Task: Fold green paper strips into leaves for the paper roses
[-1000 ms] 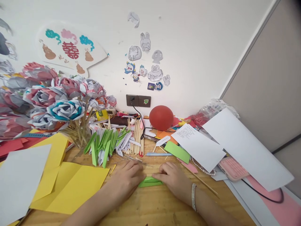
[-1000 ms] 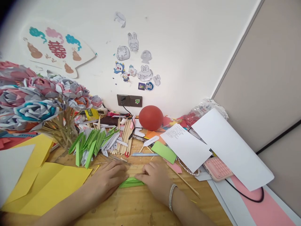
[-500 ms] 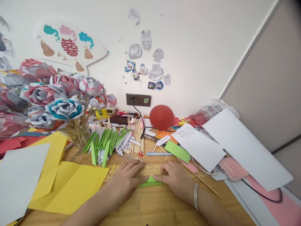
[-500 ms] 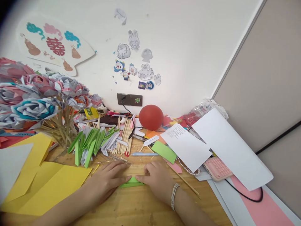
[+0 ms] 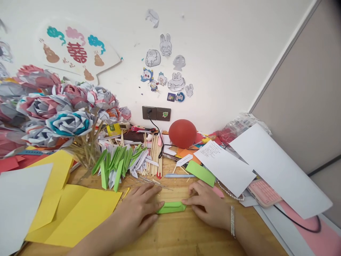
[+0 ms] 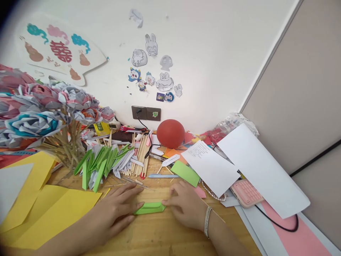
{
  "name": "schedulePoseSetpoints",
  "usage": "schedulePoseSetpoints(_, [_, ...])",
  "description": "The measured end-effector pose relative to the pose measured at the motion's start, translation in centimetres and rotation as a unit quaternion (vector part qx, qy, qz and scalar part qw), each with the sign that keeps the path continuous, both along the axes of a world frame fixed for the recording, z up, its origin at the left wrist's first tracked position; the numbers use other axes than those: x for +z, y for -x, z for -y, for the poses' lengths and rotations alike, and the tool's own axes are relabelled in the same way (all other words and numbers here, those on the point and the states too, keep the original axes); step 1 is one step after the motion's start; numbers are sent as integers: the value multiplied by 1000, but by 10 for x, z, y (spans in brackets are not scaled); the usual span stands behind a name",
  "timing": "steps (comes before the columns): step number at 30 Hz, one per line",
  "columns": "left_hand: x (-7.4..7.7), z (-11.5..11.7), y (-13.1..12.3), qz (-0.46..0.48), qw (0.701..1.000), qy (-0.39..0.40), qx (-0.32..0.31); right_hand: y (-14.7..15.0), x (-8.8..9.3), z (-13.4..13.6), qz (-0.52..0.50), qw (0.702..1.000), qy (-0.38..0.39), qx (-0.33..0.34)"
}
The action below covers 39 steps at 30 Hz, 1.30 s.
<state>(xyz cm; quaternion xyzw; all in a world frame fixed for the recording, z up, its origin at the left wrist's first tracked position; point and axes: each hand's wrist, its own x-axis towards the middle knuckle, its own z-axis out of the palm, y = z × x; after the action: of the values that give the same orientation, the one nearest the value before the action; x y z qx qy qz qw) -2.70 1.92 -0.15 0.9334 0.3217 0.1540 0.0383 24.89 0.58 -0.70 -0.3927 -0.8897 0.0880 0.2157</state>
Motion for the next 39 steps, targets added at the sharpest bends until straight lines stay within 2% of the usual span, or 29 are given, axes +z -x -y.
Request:
schedulePoseSetpoints(4, [0,3,-14,37,999,6,26,16,-3,1,-32,998,10,-44])
schedulePoseSetpoints(9, [-11,3,-27,46,996,-68,25,34,-10,3,-13,992,-9,-122])
schedulePoseSetpoints(11, [-14,4,-28,26,994,-103,4,36,-12,4,-6,994,-38,-102])
schedulePoseSetpoints(16, [-16,9,-30,-64,988,-137,-32,35,-16,2,88,978,-184,31])
schedulePoseSetpoints(21, [-15,12,-31,-106,984,-139,-30,36,-17,1,93,975,-198,39])
schedulePoseSetpoints(24, [-13,11,-33,-94,988,-120,-8,38,-15,2,75,982,-173,16])
schedulePoseSetpoints(28, [-6,6,-33,-55,992,-52,104,39,-14,0,24,994,-54,-93])
schedulePoseSetpoints(30, [-3,3,-33,-54,985,-16,160,38,-13,-2,4,988,-3,-156])
schedulePoseSetpoints(32, [-2,1,-33,-61,978,1,198,36,-14,-4,-7,982,20,-188])
schedulePoseSetpoints(34, [-4,1,-34,-62,978,1,198,35,-14,-5,-9,984,25,-179])
schedulePoseSetpoints(37, [-7,3,-35,-55,988,4,145,36,-13,-4,2,993,41,-114])
schedulePoseSetpoints(39, [-8,5,-36,-53,992,14,118,39,-11,-3,2,993,62,-97])
